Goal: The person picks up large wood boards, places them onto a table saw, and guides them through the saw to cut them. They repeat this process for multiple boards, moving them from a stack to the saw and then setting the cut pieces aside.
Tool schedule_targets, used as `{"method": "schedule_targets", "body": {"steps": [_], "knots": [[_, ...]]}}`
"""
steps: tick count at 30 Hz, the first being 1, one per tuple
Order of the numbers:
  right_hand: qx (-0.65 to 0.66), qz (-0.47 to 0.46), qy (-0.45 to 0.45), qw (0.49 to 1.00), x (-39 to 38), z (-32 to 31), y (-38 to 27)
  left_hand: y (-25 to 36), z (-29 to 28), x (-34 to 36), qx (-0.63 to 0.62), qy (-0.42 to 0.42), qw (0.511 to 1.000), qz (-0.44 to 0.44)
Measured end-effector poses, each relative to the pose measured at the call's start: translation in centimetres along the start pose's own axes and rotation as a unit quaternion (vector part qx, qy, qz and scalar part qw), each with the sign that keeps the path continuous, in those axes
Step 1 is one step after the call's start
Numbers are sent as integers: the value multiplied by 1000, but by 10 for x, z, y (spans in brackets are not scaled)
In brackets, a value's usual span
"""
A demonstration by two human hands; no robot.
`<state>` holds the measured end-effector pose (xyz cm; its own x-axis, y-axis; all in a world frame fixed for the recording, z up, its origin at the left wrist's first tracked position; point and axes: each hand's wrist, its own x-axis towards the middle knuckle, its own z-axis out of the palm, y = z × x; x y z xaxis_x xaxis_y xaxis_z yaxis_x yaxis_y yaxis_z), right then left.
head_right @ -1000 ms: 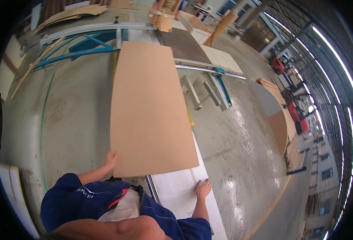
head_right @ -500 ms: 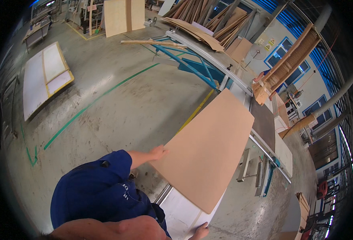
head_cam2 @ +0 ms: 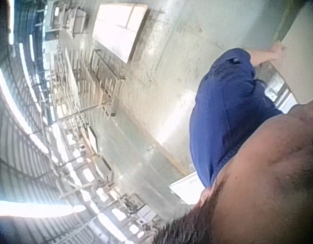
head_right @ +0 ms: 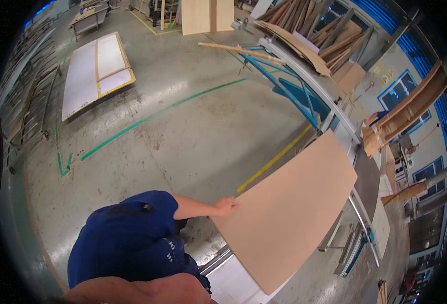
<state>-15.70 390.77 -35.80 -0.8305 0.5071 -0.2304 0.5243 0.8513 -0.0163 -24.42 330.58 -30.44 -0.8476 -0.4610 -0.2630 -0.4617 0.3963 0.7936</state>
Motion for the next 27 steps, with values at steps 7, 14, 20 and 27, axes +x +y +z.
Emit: {"method": "schedule_targets", "body": {"steps": [7,14,20,27], "knots": [[250,-12,120,961,-19,-4,32,-9,-26,-74,-40,43,994,90],[221,13,91,971,-88,-32,47,-41,-77,-156,17,-187,941,283],[100,-8,308,946,-177,-31,21,-89,-65,-160,80,-208,899,376],[658,110,-54,743,-233,-68,-159,-48,-79,-169,17,-254,960,119]]}}
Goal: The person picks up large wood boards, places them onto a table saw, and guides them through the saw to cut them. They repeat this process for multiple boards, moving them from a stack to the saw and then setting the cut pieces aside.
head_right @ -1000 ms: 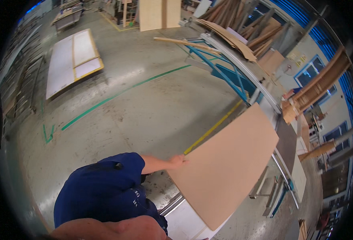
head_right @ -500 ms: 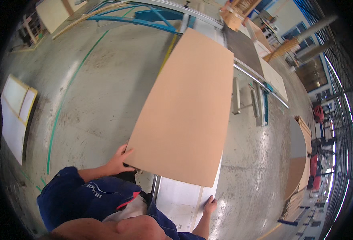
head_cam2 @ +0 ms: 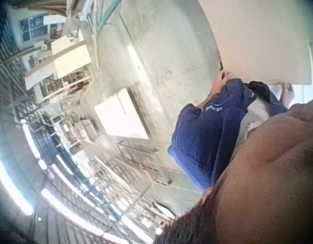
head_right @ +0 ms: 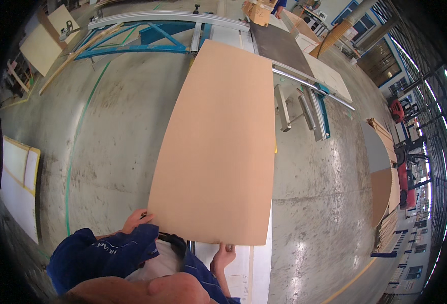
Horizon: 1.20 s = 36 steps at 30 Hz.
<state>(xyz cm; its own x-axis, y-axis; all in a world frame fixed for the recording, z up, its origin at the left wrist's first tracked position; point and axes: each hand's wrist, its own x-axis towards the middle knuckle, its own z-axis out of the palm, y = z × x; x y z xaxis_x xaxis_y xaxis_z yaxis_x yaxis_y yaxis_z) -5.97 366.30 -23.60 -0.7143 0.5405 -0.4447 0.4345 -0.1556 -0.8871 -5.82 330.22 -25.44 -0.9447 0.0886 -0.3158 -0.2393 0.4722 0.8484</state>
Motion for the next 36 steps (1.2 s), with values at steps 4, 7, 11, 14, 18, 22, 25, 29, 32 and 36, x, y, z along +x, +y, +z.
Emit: {"method": "schedule_targets", "body": {"steps": [4,7,11,14,18,22,25,29,32,36], "knots": [[44,-23,21,999,55,5,-4,32,10,38,102,83,978,159],[145,-15,10,989,119,18,-24,56,25,82,156,125,952,233],[215,-52,0,975,190,63,-63,100,29,158,180,132,947,232],[210,-25,2,977,230,94,-88,118,33,210,197,107,955,196],[211,51,-45,975,277,120,-104,144,42,263,193,126,956,183],[222,23,-48,973,306,148,-114,152,56,298,182,164,947,208],[221,36,-50,973,333,145,-127,161,62,317,180,160,948,207],[200,38,-20,979,345,144,-142,163,80,330,155,180,945,225],[237,-6,25,971,348,149,-143,166,90,333,169,204,942,207],[161,-37,17,986,361,136,-138,178,93,337,198,193,938,208]]}}
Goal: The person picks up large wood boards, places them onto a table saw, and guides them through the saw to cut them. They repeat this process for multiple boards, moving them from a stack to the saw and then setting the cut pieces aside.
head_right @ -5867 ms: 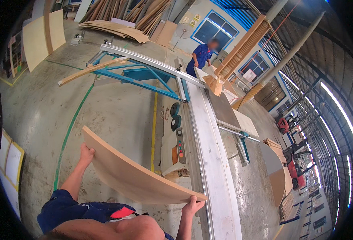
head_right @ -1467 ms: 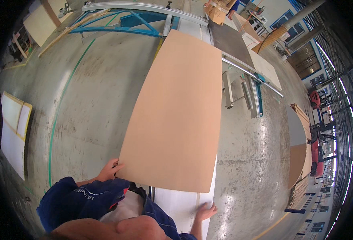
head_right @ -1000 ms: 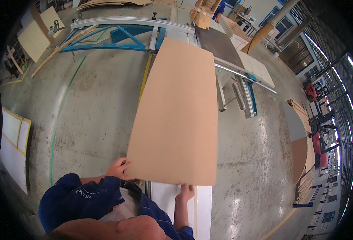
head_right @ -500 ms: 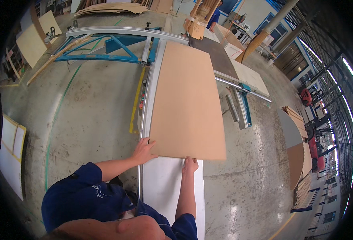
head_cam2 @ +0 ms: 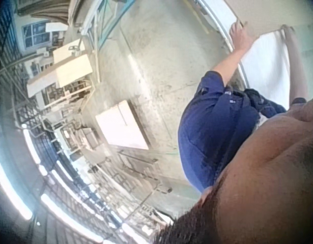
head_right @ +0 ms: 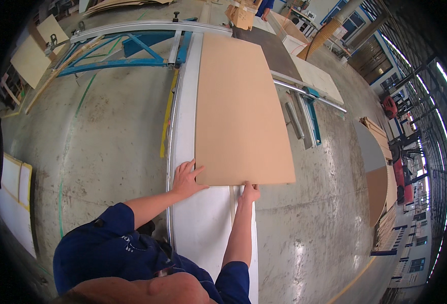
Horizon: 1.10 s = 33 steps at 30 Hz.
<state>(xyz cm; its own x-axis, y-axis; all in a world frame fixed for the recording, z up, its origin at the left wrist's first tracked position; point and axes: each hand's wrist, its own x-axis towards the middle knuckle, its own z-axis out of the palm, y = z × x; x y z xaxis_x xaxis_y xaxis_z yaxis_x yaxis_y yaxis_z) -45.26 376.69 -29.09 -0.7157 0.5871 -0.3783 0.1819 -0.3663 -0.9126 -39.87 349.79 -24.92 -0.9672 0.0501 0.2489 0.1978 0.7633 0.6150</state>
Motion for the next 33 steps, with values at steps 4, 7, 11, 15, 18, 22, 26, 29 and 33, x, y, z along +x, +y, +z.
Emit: {"method": "schedule_targets", "body": {"steps": [4,7,11,15,18,22,26,29,33], "knots": [[-20,-41,-30,999,-11,5,10,-4,1,-3,16,-2,1000,-6],[-25,-36,-38,998,-18,7,21,-4,2,-1,12,-2,1000,-4],[-7,-78,-47,996,-54,27,39,-7,1,-4,-12,-10,1000,-14],[7,-81,-94,992,-74,27,42,-7,4,-3,-23,-20,999,-14],[-103,-160,-129,973,-82,12,42,-6,3,-3,-27,-29,999,-12],[-459,-465,-139,744,-105,13,19,-26,-10,0,-51,-53,997,25],[-512,-449,-430,593,-99,43,-13,-78,-5,6,1,100,988,-119],[-528,-507,-465,498,-81,68,-4,-103,8,27,-31,64,939,-337],[-549,-565,-487,378,-64,87,-4,-111,27,35,-106,64,889,-440]]}}
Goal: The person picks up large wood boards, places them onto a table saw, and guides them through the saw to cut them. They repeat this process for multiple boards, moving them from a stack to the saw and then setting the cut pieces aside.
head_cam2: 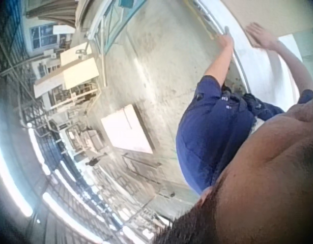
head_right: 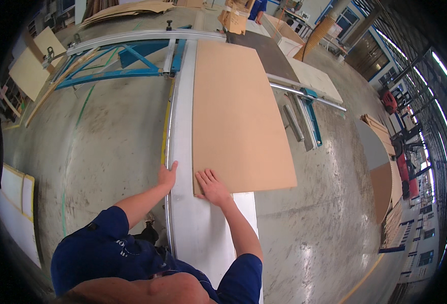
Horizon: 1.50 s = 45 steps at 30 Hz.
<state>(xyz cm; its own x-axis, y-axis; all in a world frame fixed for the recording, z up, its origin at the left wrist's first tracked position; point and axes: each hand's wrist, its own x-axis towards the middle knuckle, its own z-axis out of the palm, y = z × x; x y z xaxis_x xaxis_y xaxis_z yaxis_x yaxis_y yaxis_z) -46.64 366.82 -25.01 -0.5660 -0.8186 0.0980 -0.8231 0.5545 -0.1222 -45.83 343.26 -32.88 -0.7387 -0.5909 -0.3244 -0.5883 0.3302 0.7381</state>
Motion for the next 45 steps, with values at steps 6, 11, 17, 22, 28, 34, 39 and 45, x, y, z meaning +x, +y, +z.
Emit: {"method": "schedule_targets", "body": {"steps": [6,11,17,22,28,34,39,45], "knots": [[21,-52,-37,998,5,2,15,0,1,-5,31,27,999,-6],[27,-51,-19,998,13,10,26,7,0,9,31,19,999,7],[40,-53,3,998,36,11,44,32,-9,23,29,25,999,25],[49,-55,20,997,62,14,62,50,-11,50,41,24,999,24],[53,-46,18,997,101,18,93,65,-1,99,33,15,998,42],[48,-47,22,997,151,16,124,83,3,156,31,21,998,50],[58,-38,21,997,190,16,157,121,1,192,6,-22,999,38],[41,-38,-7,998,246,12,192,135,13,254,0,8,998,67]]}}
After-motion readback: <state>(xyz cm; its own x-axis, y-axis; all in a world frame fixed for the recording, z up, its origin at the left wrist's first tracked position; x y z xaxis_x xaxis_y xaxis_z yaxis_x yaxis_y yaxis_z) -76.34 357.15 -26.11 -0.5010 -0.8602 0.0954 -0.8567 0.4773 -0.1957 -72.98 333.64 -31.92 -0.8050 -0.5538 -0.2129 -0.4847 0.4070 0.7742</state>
